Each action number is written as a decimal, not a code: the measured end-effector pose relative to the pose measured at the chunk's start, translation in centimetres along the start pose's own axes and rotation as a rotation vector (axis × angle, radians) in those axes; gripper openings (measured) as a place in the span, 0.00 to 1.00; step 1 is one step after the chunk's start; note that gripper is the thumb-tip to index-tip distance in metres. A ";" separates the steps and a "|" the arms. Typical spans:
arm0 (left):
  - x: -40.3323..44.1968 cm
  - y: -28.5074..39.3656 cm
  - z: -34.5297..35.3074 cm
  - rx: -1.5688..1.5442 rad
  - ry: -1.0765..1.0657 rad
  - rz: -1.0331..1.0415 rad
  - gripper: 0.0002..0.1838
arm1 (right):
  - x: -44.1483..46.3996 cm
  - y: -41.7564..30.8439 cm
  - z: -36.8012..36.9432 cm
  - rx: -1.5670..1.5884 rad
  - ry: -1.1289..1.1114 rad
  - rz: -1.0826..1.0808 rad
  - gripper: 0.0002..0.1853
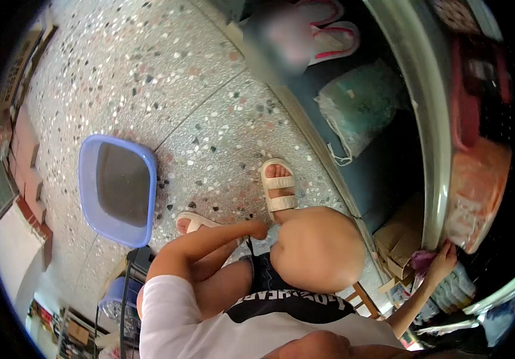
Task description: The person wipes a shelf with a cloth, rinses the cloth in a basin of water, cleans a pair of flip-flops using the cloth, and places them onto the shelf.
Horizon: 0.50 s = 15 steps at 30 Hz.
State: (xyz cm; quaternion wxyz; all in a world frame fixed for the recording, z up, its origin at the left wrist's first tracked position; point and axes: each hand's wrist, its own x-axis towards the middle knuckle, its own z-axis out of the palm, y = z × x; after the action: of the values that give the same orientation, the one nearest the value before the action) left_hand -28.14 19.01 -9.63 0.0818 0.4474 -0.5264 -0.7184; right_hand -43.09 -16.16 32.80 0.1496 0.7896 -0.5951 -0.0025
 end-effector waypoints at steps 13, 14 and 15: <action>-0.2 10.9 5.8 -0.516 -0.072 0.267 0.15 | 1.0 1.2 -1.5 0.007 -0.221 0.131 0.25; -0.6 10.1 5.5 -0.568 -0.026 0.270 0.15 | 1.1 1.0 -1.6 -0.029 -0.236 0.137 0.25; -0.9 9.5 5.3 -0.620 0.026 0.264 0.15 | 1.3 0.6 -1.9 -0.098 -0.268 0.148 0.26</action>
State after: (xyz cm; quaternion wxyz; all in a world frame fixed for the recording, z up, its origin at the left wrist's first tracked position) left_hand -34.81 19.08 -1.00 0.3130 0.3381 -0.3354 -0.8218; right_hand -42.95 -17.06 34.98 0.1068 0.7279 -0.6656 -0.1258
